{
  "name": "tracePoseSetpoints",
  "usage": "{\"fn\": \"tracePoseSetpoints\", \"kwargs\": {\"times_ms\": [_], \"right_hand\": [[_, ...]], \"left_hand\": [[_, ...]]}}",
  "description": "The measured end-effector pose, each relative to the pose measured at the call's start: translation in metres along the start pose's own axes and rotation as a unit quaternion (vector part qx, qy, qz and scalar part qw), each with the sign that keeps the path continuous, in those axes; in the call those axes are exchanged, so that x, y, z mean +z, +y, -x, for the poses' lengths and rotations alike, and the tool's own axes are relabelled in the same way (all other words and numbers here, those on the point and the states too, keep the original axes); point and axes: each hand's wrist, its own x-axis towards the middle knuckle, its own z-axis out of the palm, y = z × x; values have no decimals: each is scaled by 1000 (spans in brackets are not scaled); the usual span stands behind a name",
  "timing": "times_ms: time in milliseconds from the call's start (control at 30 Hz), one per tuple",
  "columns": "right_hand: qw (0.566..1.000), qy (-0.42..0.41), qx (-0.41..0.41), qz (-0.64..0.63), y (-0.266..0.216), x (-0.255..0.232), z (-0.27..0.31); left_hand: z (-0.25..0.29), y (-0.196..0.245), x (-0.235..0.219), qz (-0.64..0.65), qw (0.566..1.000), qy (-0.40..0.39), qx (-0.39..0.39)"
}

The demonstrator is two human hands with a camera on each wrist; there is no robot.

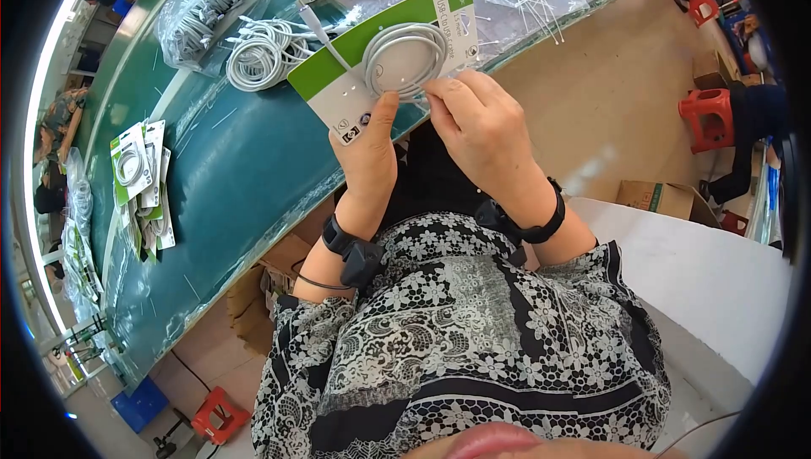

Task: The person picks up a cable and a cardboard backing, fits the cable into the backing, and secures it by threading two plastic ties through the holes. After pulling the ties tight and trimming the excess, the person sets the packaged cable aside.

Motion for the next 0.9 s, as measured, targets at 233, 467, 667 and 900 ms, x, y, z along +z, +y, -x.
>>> {"fn": "tracePoseSetpoints", "kwargs": {"times_ms": [233, 467, 667, 900], "right_hand": [[1000, -4, -7, 24, -2, -2, 1], [999, -36, -16, 29, -2, -1, 3], [999, -34, -15, 28, -6, -4, 1], [999, -33, -19, 4, 3, 7, -1]], "left_hand": [[4, 2, 1, -66, 997, -6, 34], [6, 1, -2, -136, 988, -11, 70], [9, 1, -10, -240, 964, -43, 103], [11, -2, -10, -223, 973, -34, 51]]}}
